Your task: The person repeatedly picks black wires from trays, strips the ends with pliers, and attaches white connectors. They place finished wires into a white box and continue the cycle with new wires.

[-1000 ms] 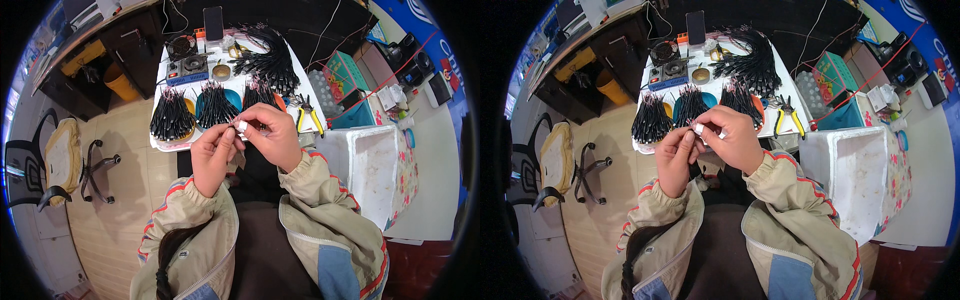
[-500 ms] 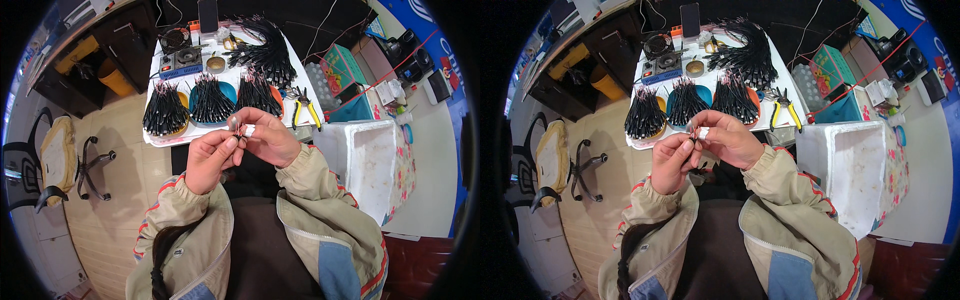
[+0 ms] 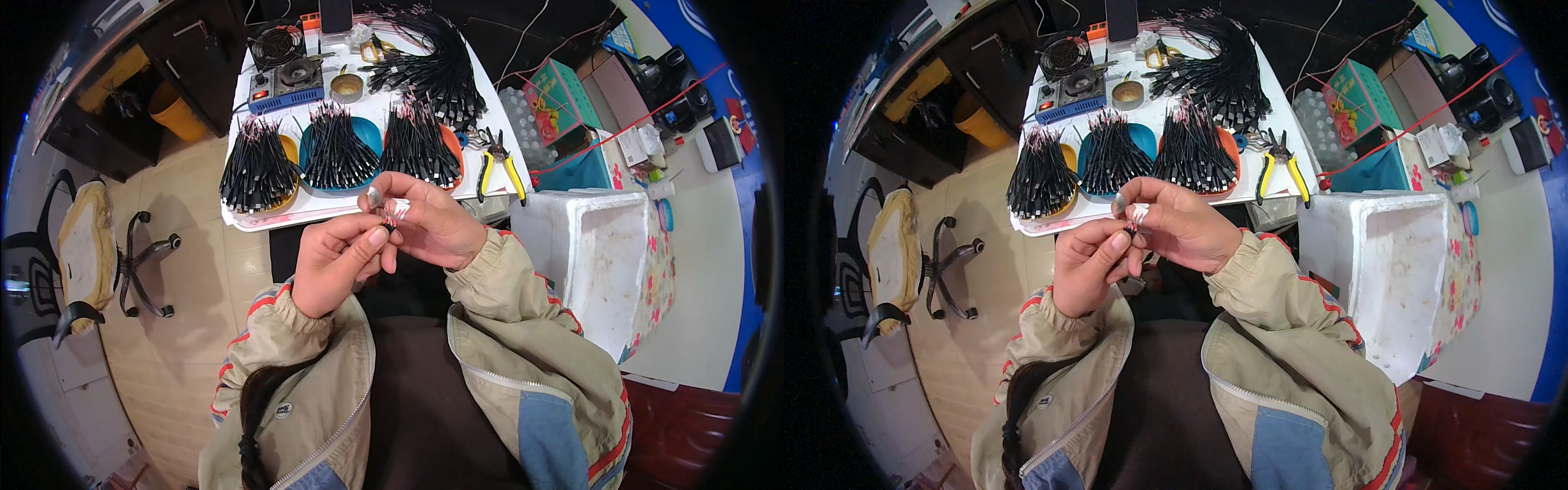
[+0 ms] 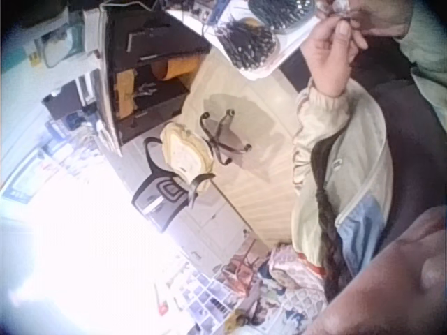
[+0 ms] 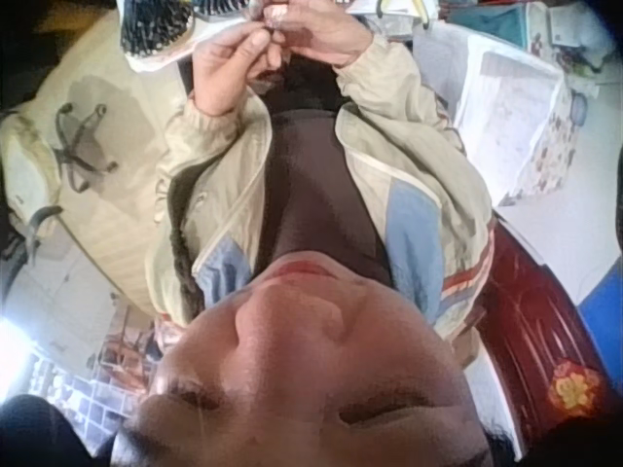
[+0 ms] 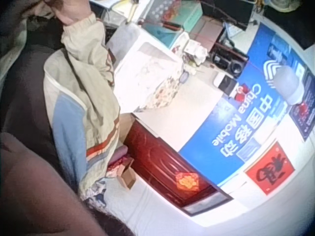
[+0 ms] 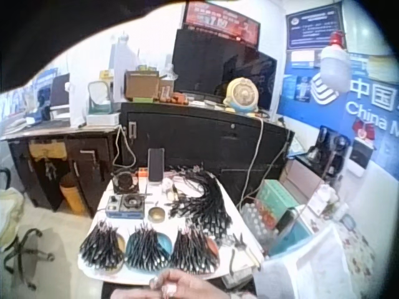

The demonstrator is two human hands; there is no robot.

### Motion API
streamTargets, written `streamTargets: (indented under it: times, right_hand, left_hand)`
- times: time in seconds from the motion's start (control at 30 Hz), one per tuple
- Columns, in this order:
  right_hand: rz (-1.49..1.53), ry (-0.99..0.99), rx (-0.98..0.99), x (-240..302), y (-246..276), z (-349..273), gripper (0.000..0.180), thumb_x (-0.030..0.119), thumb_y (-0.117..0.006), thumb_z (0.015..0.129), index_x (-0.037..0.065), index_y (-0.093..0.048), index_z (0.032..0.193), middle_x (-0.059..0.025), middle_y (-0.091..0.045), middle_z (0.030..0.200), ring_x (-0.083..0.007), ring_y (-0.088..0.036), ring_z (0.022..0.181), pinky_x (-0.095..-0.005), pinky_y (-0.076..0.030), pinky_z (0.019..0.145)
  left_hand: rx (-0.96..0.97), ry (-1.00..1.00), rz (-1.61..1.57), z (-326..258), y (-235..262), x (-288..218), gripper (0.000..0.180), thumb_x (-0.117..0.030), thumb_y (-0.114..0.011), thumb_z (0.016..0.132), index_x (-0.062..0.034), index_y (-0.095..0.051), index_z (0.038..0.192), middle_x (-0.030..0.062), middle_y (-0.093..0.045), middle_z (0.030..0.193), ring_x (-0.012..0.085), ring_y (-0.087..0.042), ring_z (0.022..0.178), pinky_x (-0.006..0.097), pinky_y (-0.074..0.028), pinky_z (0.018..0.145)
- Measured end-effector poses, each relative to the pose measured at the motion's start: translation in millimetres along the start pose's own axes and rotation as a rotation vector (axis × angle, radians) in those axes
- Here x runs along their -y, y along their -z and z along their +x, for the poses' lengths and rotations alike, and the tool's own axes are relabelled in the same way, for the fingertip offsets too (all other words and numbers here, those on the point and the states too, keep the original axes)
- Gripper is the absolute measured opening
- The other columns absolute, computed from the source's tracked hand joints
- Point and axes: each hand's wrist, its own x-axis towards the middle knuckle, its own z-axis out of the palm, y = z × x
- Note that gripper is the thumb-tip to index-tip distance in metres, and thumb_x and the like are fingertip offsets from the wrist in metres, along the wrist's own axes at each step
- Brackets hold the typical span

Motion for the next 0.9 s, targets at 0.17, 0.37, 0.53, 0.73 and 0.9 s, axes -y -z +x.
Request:
streamTargets:
  times: [0.17,0.37,0.53,0.73,0.9]
  right_hand:
    - [-0.022,-0.054,0.03,4,4,2,0.023,0.015,-0.058,0.093,0.002,-0.047,0.108,-0.0073,-0.057,0.091,-0.0211,-0.064,0.064,-0.0308,-0.054,0.06]
    - [-0.279,0.052,-0.085,5,3,2,0.028,0.019,-0.064,0.09,0.005,-0.051,0.11,-0.0022,-0.054,0.102,-0.009,-0.056,0.087,-0.0225,-0.05,0.069]
    - [-0.425,0.112,-0.176,6,-4,-1,0.03,0.012,-0.065,0.089,0.004,-0.049,0.113,-0.0018,-0.054,0.1,-0.0086,-0.052,0.093,-0.0245,-0.046,0.083]
    - [-0.839,0.321,-0.247,-12,-2,0,0.037,0.018,-0.064,0.09,0.004,-0.046,0.119,-0.0039,-0.05,0.106,-0.0104,-0.049,0.097,-0.0231,-0.045,0.077]
    - [-0.801,0.314,-0.328,-29,2,1,0.029,0.015,-0.057,0.095,0.004,-0.045,0.119,-0.004,-0.05,0.103,-0.0099,-0.049,0.092,-0.0248,-0.045,0.079]
  left_hand:
    - [0.004,0.042,-0.041,3,2,-2,0.02,-0.008,-0.048,0.098,0.0068,-0.061,0.101,0.008,-0.062,0.074,0.0046,-0.038,0.052,0.018,-0.03,0.047]
    - [-0.091,0.1,-0.101,3,0,-2,0.021,-0.009,-0.049,0.097,0.0072,-0.062,0.102,0.0088,-0.064,0.077,0.005,-0.04,0.054,0.019,-0.032,0.049]
    - [-0.1,0.035,0.116,-3,0,-4,0.023,-0.009,-0.048,0.097,0.0076,-0.061,0.108,0.0106,-0.065,0.08,0.0051,-0.041,0.058,0.019,-0.035,0.054]
    - [-0.152,0.037,0.211,-8,2,-4,0.022,-0.009,-0.049,0.097,0.0069,-0.062,0.106,0.0093,-0.066,0.081,0.0044,-0.042,0.056,0.018,-0.036,0.053]
    - [-0.198,0.119,0.221,-7,5,-3,0.018,-0.009,-0.052,0.096,0.0044,-0.064,0.096,0.003,-0.062,0.071,0.002,-0.042,0.052,0.018,-0.034,0.047]
